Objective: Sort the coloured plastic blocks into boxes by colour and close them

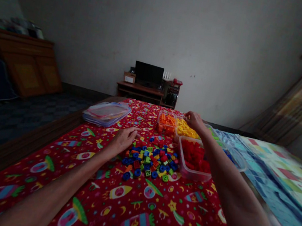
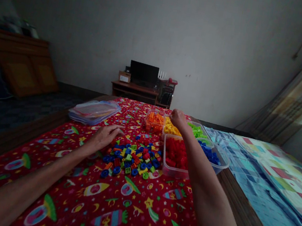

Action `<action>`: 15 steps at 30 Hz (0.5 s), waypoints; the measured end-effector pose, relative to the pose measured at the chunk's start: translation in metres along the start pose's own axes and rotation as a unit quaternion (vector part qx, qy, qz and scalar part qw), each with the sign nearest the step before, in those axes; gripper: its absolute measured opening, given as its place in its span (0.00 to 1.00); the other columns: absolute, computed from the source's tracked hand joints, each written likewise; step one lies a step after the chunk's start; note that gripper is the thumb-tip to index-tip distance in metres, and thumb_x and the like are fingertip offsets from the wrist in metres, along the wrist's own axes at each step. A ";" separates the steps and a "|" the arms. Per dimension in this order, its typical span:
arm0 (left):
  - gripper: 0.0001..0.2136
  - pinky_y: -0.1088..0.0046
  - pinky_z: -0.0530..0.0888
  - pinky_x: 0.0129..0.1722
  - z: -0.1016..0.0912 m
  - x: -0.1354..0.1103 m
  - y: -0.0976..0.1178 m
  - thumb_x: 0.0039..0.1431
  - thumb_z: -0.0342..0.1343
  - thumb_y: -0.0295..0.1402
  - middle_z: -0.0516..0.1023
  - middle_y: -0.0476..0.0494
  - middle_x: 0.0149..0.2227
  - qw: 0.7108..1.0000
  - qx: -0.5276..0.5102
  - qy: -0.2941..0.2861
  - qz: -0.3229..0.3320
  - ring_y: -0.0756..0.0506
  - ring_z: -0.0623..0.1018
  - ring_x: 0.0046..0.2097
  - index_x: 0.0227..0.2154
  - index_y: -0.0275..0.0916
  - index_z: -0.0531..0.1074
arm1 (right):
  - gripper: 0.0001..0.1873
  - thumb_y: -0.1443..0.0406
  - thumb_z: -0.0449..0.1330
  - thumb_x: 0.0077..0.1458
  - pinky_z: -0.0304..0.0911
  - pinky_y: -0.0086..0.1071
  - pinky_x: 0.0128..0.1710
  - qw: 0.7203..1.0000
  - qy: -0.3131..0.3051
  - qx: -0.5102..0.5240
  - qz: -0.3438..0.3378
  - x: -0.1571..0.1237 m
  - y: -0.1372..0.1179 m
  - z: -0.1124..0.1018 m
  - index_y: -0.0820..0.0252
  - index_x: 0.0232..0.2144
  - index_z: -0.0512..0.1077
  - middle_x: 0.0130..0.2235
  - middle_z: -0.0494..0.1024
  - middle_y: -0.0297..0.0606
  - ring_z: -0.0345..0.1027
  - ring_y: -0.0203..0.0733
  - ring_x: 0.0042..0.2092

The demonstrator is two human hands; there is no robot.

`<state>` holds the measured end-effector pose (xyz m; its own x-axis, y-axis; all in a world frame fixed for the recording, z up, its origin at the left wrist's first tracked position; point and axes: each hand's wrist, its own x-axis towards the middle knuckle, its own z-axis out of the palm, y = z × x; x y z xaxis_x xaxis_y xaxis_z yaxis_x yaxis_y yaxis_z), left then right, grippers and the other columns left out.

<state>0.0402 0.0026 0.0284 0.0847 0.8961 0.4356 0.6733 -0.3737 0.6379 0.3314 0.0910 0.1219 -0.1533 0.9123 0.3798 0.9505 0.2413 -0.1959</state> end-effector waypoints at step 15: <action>0.15 0.65 0.69 0.51 0.009 -0.003 -0.007 0.56 0.46 0.34 0.79 0.39 0.44 0.995 0.080 -0.036 0.048 0.41 0.76 0.48 0.40 0.37 0.75 | 0.14 0.66 0.52 0.58 0.59 0.29 0.34 0.990 -0.019 0.084 -0.110 -0.070 -0.039 -0.002 0.65 0.40 0.75 0.32 0.78 0.42 0.68 0.37 0.32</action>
<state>0.0416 0.0045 0.0174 0.2024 0.8756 0.4385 0.7680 -0.4197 0.4837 0.3053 0.0172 0.1048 -0.3636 0.8428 0.3969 0.8355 0.4835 -0.2611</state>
